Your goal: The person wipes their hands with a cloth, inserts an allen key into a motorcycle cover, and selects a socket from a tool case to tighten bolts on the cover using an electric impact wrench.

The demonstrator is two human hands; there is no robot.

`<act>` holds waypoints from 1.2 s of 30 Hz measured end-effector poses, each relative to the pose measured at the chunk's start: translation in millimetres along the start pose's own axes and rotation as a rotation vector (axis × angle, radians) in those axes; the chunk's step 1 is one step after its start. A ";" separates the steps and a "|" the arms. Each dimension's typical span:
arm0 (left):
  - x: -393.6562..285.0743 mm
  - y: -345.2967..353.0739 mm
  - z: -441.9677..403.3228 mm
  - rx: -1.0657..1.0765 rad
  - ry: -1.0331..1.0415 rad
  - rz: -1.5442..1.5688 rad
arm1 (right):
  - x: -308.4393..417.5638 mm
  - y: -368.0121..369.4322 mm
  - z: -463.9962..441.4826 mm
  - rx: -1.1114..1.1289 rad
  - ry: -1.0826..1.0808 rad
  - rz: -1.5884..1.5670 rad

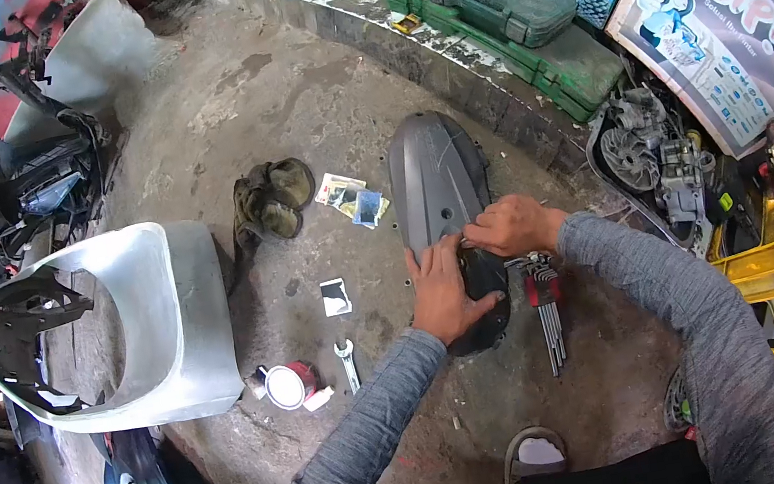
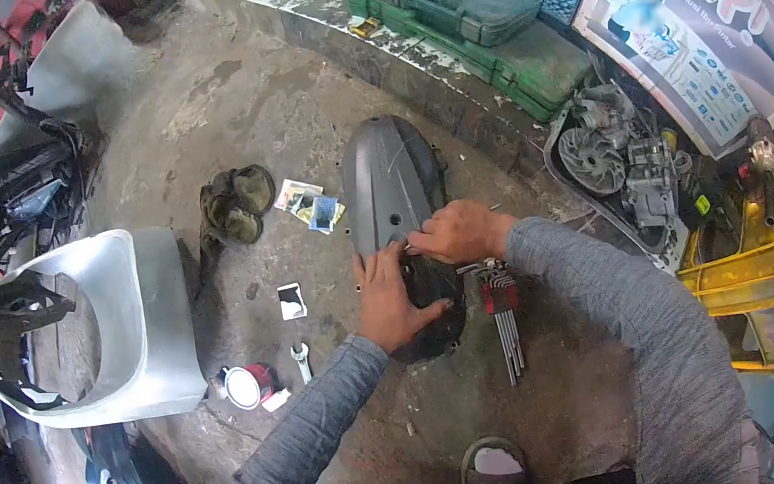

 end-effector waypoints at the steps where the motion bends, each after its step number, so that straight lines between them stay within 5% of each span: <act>1: 2.3 1.2 0.2 -0.022 0.001 0.005 | -0.3 -2.7 -0.8 -0.007 0.029 -0.014; 3: 1.1 2.9 4.0 -0.046 0.010 0.001 | 3.2 -7.2 -3.6 -0.024 0.060 -0.021; 5: 12.3 -13.6 16.7 -0.451 -0.313 -0.093 | 2.3 -8.5 -2.2 -0.018 0.106 -0.037; 6: 11.9 -12.3 14.2 -0.454 -0.306 -0.088 | 3.0 -9.1 -2.6 -0.017 0.108 -0.028; 8: 39.1 -1.2 17.6 -0.382 -0.627 0.156 | 2.6 -8.2 -1.9 0.006 0.171 -0.073; 13: 44.4 -18.5 17.9 -0.185 -0.657 0.103 | 18.8 -12.4 -2.0 0.015 0.216 -0.107; 19: 59.9 -47.0 32.0 0.082 -0.266 0.018 | 75.4 -7.4 -5.9 0.016 0.536 -0.516; 22: 67.2 -50.1 37.3 0.190 -0.237 0.026 | 85.5 -14.6 -10.4 0.033 0.662 -0.697; 26: 45.0 -32.6 45.4 0.057 -0.259 -0.140 | 81.9 -8.2 -8.8 0.019 0.702 -0.787; 29: 32.8 -29.2 59.6 -0.328 -0.415 -0.373 | 87.6 -5.6 -7.8 -0.010 0.685 -0.716; 31: 35.0 -33.6 59.3 -0.288 -0.422 -0.298 | 94.3 -7.8 -6.6 0.085 0.727 -0.412; 36: 48.5 -53.6 59.1 -0.140 -0.438 -0.306 | 100.6 -8.8 -7.3 0.139 0.541 -0.217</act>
Point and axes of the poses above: each hand's wrist, its own z-axis away from the middle knuckle, its own y-axis out of the palm, x = y × z, the point moved 7 cm from there along -z, towards the middle knuckle, and after that the axes turned 5 degrees about z, right-handed, at the moved point
